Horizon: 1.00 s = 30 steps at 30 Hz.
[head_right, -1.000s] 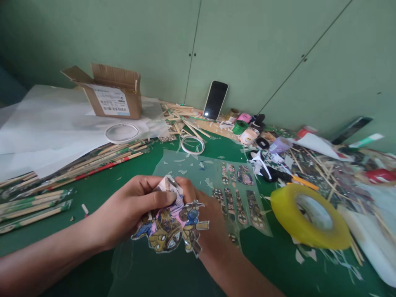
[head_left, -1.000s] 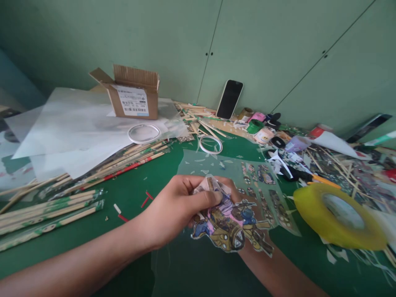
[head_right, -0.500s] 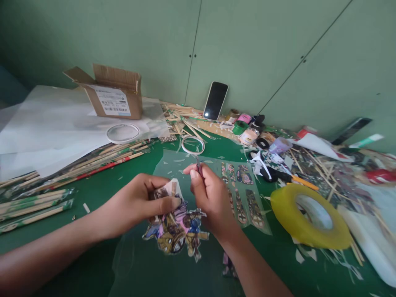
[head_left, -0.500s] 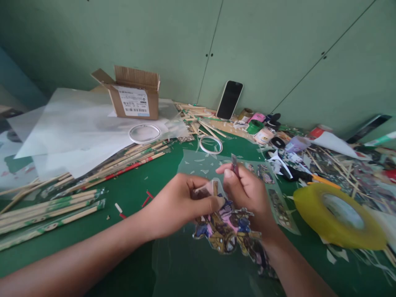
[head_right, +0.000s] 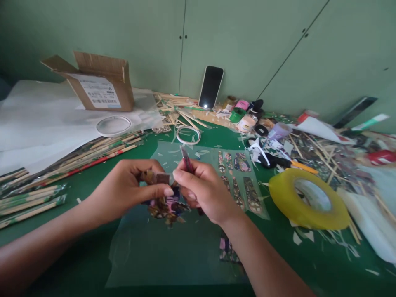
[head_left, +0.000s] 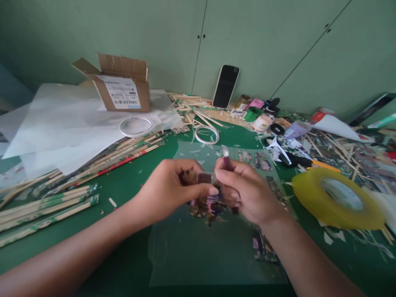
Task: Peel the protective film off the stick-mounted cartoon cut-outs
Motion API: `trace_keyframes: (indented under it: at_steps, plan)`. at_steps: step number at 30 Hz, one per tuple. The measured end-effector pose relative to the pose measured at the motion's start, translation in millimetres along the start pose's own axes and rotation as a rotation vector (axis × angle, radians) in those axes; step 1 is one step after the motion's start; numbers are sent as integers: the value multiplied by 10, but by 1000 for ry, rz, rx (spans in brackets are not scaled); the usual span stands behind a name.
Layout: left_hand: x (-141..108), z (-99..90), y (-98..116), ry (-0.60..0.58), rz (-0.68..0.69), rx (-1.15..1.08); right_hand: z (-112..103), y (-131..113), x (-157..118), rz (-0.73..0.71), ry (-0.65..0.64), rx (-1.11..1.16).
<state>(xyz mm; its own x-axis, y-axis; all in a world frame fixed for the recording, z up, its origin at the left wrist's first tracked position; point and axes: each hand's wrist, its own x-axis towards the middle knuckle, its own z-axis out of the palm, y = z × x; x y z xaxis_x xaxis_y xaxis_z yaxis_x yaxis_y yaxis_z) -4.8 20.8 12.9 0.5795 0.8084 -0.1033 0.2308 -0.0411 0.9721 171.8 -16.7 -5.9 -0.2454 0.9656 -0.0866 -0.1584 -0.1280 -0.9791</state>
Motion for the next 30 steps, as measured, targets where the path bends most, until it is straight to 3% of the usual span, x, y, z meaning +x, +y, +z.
trace_keyframes:
  at_steps: [3,6,8,14,18,21,26,30]
  plan:
    - [15,-9,10,17,-21,-156,-2,24,1,-7,11,128]
    - [16,-25,19,-138,-87,-257,24,63,15,-141,130,31]
    - [7,-23,26,-180,-83,-334,43,86,27,-195,216,-23]
    - [-45,86,32,-114,9,-437,52,82,34,-273,391,-12]
    - [-30,123,-48,-33,89,-458,46,45,9,-232,265,63]
    - [-10,100,-110,-93,51,-511,46,39,1,-180,159,79]
    - [-40,101,-67,-101,-24,-424,89,57,-2,-255,203,-49]
    - [-77,127,14,6,9,-297,122,66,-37,-359,214,-227]
